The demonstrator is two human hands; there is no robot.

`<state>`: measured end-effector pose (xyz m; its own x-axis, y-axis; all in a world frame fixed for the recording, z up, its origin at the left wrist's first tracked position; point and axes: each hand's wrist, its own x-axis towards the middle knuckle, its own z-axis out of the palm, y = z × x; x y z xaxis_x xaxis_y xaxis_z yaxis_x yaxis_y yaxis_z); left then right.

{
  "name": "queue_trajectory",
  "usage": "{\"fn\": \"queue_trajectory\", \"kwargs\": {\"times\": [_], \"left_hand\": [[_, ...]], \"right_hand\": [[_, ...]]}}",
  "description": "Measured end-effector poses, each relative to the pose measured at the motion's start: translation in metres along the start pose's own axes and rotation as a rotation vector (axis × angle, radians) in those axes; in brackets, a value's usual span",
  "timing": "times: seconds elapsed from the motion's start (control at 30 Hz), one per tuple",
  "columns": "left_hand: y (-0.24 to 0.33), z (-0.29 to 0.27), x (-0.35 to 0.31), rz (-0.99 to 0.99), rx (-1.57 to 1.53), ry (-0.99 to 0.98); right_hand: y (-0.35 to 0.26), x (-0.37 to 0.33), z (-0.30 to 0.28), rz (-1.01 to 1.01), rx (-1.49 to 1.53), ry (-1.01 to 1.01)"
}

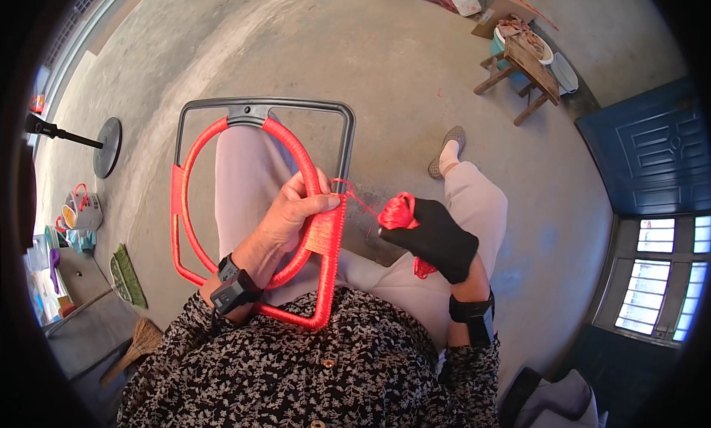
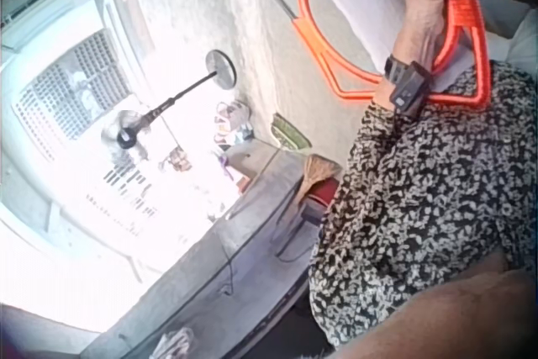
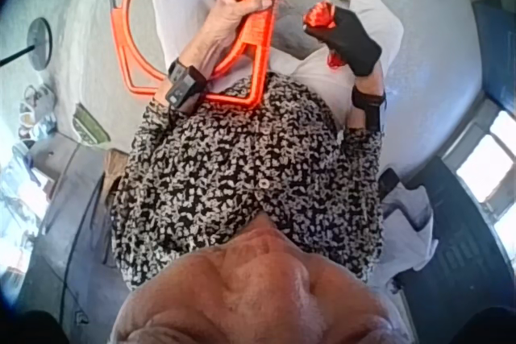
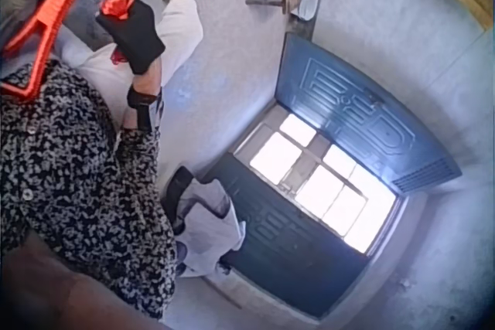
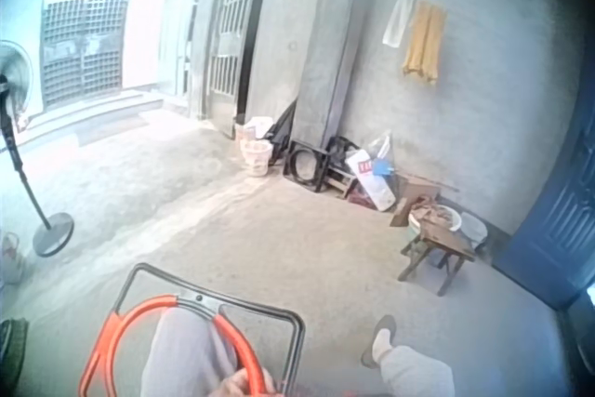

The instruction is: The person is weaving pink plastic twine around a red and black circular frame to create a net or decorative item.

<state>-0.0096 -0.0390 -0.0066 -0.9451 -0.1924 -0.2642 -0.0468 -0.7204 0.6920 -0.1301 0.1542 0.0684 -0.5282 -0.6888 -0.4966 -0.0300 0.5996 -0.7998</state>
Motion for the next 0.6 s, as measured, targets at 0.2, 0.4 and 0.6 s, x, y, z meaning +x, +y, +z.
{"fn": "queue_trajectory", "kwargs": {"times": [0.2, 0.4, 0.6], "left_hand": [[-0.003, 0.003, 0.0, 0.03, -0.006, 0.015], [-0.003, 0.01, -0.003, 0.058, 0.004, 0.108], [0.001, 0.008, -0.008, -0.024, -0.007, 0.13]], "right_hand": [[-0.034, -0.016, 0.034, -0.322, 0.054, -0.033], [-0.032, -0.011, 0.029, -0.205, -0.008, -0.177], [0.004, -0.026, -0.009, -0.062, 0.476, 0.257]]}}
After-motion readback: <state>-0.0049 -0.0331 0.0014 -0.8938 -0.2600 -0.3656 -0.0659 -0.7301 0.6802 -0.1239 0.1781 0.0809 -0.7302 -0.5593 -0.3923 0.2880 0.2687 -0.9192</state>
